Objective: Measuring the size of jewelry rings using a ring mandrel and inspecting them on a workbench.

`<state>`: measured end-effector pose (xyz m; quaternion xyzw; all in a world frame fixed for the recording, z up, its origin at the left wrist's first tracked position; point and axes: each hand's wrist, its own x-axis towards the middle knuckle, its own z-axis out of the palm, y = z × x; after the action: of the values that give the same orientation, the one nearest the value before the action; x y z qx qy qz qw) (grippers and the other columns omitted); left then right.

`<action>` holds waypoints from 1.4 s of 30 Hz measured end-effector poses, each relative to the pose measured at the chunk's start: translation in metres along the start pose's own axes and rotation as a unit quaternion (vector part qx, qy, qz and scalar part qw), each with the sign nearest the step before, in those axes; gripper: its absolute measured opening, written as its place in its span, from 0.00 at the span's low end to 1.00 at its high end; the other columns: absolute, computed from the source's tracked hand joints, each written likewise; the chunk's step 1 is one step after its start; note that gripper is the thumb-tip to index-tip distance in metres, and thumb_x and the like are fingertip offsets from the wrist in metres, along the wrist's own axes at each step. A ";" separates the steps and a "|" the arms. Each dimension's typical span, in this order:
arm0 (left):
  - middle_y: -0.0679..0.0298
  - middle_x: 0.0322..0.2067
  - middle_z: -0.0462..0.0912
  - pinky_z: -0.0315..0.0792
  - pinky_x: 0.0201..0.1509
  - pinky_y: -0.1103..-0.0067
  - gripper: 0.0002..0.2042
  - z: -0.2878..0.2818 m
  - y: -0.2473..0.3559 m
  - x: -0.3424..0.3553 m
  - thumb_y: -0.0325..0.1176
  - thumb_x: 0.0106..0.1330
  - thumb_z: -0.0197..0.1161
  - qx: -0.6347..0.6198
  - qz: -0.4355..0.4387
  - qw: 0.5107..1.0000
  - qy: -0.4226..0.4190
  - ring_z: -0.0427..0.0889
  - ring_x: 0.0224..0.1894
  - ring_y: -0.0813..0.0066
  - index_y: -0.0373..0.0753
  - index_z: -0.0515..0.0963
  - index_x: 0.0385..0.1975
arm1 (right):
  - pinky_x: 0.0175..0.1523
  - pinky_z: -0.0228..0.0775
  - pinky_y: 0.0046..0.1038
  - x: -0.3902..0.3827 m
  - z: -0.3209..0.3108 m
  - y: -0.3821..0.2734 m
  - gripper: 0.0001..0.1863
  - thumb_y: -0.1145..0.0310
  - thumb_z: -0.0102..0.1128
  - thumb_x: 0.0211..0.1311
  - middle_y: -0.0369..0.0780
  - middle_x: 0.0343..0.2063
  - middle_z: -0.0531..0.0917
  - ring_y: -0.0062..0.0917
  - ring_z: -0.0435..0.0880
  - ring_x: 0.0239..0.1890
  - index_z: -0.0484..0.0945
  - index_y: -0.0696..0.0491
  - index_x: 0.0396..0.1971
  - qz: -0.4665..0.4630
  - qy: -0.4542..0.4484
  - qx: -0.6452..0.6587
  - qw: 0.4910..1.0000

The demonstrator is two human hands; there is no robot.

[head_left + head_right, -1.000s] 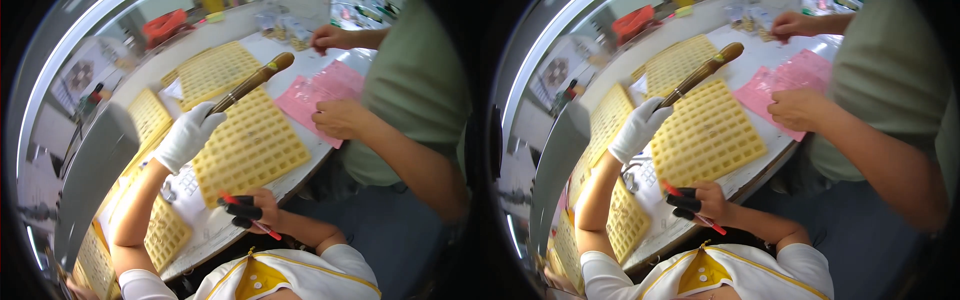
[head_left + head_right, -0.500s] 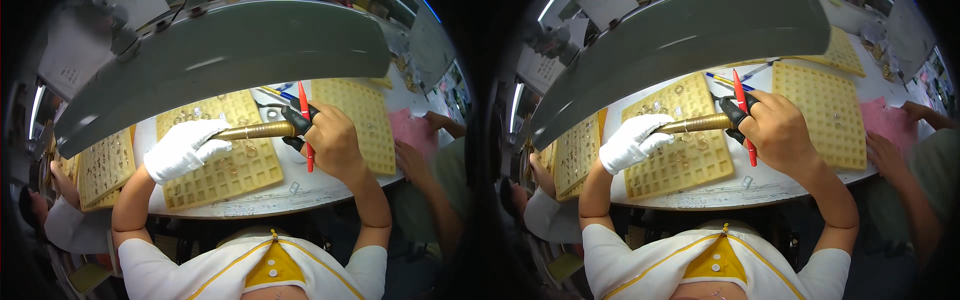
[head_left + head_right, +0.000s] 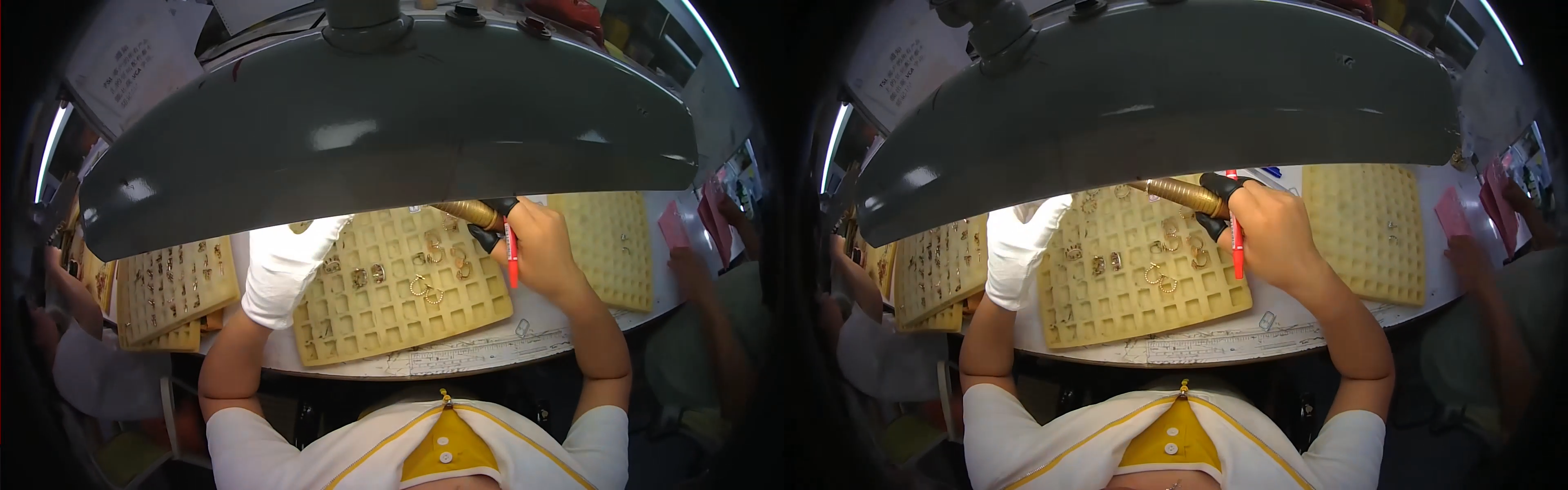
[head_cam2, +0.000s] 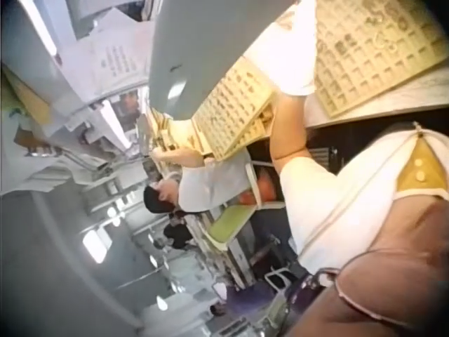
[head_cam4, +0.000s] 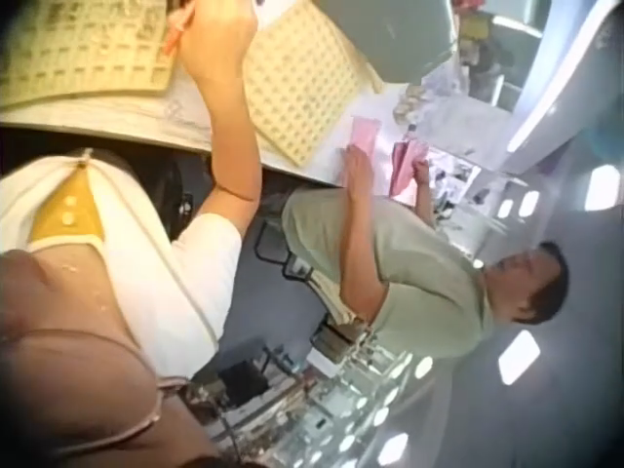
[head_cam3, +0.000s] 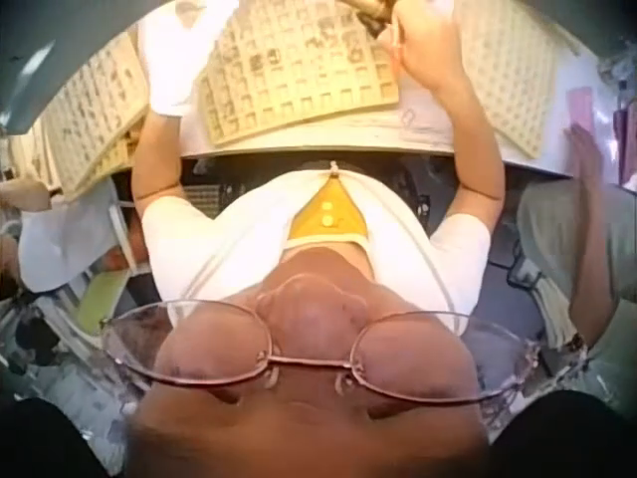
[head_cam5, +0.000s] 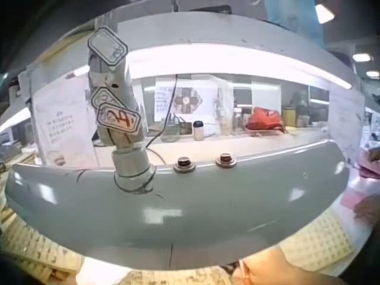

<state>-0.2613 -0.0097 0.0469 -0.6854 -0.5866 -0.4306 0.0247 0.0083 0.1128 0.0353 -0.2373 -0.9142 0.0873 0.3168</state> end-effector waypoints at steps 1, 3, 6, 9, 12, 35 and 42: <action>0.60 0.37 0.82 0.76 0.41 0.79 0.13 0.000 -0.003 -0.004 0.26 0.62 0.60 -0.008 -0.027 0.998 -0.056 0.82 0.37 0.71 0.46 0.81 0.47 | 0.25 0.67 0.33 0.001 0.002 -0.003 0.21 0.78 0.61 0.34 0.42 0.20 0.75 0.34 0.75 0.19 0.77 0.61 0.38 -0.007 0.036 0.024 0.999; 0.59 0.43 0.81 0.73 0.46 0.80 0.15 0.001 -0.009 -0.009 0.34 0.62 0.63 -0.264 -0.247 0.918 -0.163 0.80 0.41 0.74 0.38 0.79 0.47 | 0.24 0.67 0.33 0.000 0.006 -0.005 0.22 0.74 0.67 0.41 0.41 0.19 0.75 0.33 0.74 0.18 0.77 0.61 0.41 0.000 0.018 0.043 0.999; 0.58 0.47 0.77 0.74 0.46 0.82 0.26 0.015 0.010 0.006 0.30 0.59 0.67 -0.370 -0.338 0.836 -0.226 0.78 0.48 0.75 0.32 0.68 0.56 | 0.25 0.67 0.32 -0.006 0.013 -0.012 0.26 0.72 0.69 0.42 0.42 0.21 0.76 0.32 0.76 0.19 0.77 0.60 0.47 -0.011 0.018 0.069 0.997; 0.57 0.50 0.74 0.73 0.50 0.78 0.31 0.017 0.020 0.006 0.31 0.55 0.71 -0.372 -0.346 0.826 -0.244 0.75 0.51 0.72 0.32 0.66 0.58 | 0.27 0.70 0.28 -0.008 0.015 -0.018 0.24 0.74 0.68 0.47 0.43 0.23 0.80 0.31 0.78 0.20 0.76 0.59 0.47 -0.032 -0.005 0.079 0.996; 0.60 0.46 0.77 0.71 0.54 0.75 0.30 0.017 0.025 0.005 0.30 0.52 0.73 -0.389 -0.354 0.820 -0.227 0.75 0.49 0.73 0.33 0.68 0.55 | 0.27 0.70 0.28 -0.009 0.017 -0.022 0.25 0.75 0.68 0.46 0.43 0.23 0.79 0.31 0.79 0.20 0.76 0.59 0.48 -0.037 -0.012 0.087 0.995; 0.66 0.37 0.81 0.76 0.45 0.81 0.17 0.025 0.022 -0.004 0.32 0.54 0.73 -0.421 -0.287 0.843 -0.172 0.79 0.39 0.79 0.36 0.78 0.43 | 0.22 0.65 0.28 -0.015 0.019 -0.027 0.28 0.75 0.68 0.41 0.39 0.19 0.74 0.28 0.73 0.17 0.76 0.60 0.48 -0.079 0.016 0.076 0.994; 0.63 0.39 0.82 0.74 0.48 0.79 0.18 0.025 0.023 -0.006 0.33 0.56 0.71 -0.431 -0.316 0.828 -0.170 0.79 0.43 0.77 0.35 0.77 0.44 | 0.19 0.62 0.33 -0.019 0.024 -0.022 0.14 0.76 0.67 0.30 0.41 0.16 0.68 0.33 0.70 0.14 0.70 0.57 0.20 -0.092 0.035 0.071 0.993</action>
<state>-0.2281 -0.0082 0.0380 -0.4662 -0.5205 -0.5007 -0.5110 -0.0013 0.0839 0.0132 -0.1320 -0.9121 0.1140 0.3711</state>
